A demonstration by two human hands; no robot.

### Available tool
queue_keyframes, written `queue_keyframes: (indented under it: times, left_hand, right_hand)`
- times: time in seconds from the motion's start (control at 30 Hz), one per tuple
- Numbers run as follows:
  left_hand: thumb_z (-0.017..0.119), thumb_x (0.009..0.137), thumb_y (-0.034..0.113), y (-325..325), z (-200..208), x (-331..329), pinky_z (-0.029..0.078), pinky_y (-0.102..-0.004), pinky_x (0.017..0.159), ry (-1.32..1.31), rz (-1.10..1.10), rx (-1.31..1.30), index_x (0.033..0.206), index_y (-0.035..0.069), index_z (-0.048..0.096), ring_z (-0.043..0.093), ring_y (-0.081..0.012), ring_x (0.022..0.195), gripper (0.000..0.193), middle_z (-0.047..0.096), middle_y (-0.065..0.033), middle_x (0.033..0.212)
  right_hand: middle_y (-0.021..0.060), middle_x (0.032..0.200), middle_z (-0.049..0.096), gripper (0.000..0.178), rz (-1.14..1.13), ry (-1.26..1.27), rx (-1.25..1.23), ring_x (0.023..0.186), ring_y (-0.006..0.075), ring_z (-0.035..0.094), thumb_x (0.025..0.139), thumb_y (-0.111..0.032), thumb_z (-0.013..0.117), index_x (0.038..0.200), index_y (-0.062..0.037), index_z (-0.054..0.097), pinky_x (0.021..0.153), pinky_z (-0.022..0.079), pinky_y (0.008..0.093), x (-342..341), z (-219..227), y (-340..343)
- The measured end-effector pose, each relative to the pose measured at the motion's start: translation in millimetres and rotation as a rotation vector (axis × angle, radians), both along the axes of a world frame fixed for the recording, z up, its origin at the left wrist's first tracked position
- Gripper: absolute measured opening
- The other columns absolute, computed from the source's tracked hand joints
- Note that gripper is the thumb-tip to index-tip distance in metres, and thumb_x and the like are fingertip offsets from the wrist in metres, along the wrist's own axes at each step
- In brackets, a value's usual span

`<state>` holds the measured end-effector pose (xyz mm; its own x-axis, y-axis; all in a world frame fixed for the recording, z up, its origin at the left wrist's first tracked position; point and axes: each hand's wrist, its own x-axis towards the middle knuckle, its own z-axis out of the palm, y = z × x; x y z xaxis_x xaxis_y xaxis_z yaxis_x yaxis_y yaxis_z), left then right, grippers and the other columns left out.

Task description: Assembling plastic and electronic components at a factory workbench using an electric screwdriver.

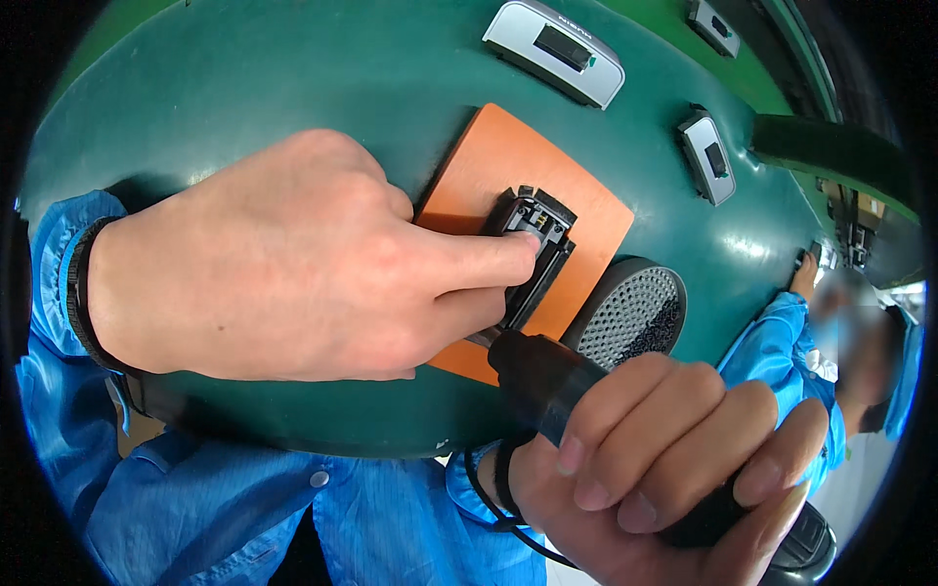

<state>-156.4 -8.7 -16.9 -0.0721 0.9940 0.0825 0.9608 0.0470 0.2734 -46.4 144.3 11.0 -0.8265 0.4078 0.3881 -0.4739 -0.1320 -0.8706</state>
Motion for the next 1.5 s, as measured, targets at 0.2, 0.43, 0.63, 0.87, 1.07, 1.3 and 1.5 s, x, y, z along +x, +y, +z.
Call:
queue_keyframes:
  times: [0.2,0.43,0.63,0.87,1.07,1.3,1.5]
  left_hand:
    - [0.065,0.072,0.015,3.8,3.2,2.9,0.04,-0.0245,0.039,-0.135,0.112,0.125,0.074,0.01,0.065,0.055,-0.0082,0.051,0.005,0.052,0.0019,0.091]
    - [0.065,0.074,0.014,-6.1,0.5,-0.8,0.038,-0.0274,0.039,-0.058,-0.011,-0.003,0.076,0.008,0.06,0.056,-0.0123,0.05,0.008,0.055,-0.0008,0.082]
    - [0.064,0.082,0.014,-6.0,-8.2,-6.8,0.039,-0.031,0.042,-0.286,0.13,0.113,0.086,0.004,0.051,0.058,-0.0209,0.048,0.016,0.051,-0.0047,0.055]
    - [0.061,0.084,0.015,-13.6,-0.7,3.1,0.05,-0.0359,0.049,-0.361,0.148,0.259,0.089,0.004,0.056,0.061,-0.0251,0.055,0.013,0.056,-0.0073,0.071]
    - [0.066,0.072,0.015,12.5,-16.1,3.2,0.052,-0.0384,0.065,-0.002,-0.198,0.575,0.069,0.004,0.061,0.059,-0.027,0.077,0.012,0.056,-0.0077,0.076]
    - [0.064,0.094,0.015,-13.8,66.4,-8.2,0.049,-0.0267,0.061,-1.212,0.221,0.418,0.093,-0.002,0.071,0.058,-0.0076,0.07,0.018,0.068,-0.0045,0.078]
    - [0.065,0.094,0.012,-1.1,80.1,-29.6,0.05,-0.0237,0.065,-1.345,0.419,0.263,0.102,-0.004,0.071,0.06,-0.0073,0.074,0.019,0.071,-0.0056,0.087]
  right_hand:
    - [0.0007,0.056,0.037,0.015,-0.049,0.003,0.072,0.042,0.0087,0.036,0.094,-0.019,0.046,0.083,-0.009,0.04,0.044,0.038,0.0238,2.6,-4.2,0.0]
    - [0.0011,0.055,0.037,0.015,-0.032,-0.015,0.238,0.04,0.0094,0.035,0.095,-0.02,0.04,0.086,-0.0074,0.04,0.041,0.034,0.0249,-2.0,5.8,-21.3]
    - [0.0018,0.054,0.038,0.017,0.025,-0.024,0.383,0.038,0.0097,0.033,0.098,-0.02,0.035,0.086,-0.0086,0.038,0.039,0.032,0.0243,-17.2,2.2,-29.4]
    - [0.0061,0.055,0.044,0.025,0.027,-0.009,0.183,0.04,0.0145,0.039,0.1,-0.02,0.049,0.09,-0.0075,0.03,0.04,0.041,0.0283,-6.7,7.6,-30.8]
    - [0.0026,0.055,0.033,0.028,-0.133,0.194,-0.051,0.04,0.0116,0.03,0.099,-0.016,0.038,0.072,-0.0083,0.034,0.037,0.031,0.0257,27.7,36.4,-3.8]
    - [0.0026,0.052,0.033,0.021,-0.247,0.351,-0.03,0.039,0.0108,0.031,0.098,-0.016,0.04,0.079,-0.0097,0.033,0.036,0.032,0.0255,53.9,69.3,21.2]
    - [0.0036,0.052,0.037,0.018,-0.119,0.313,0.02,0.039,0.0125,0.034,0.096,-0.012,0.045,0.082,-0.0083,0.035,0.036,0.034,0.0255,59.0,66.2,39.9]
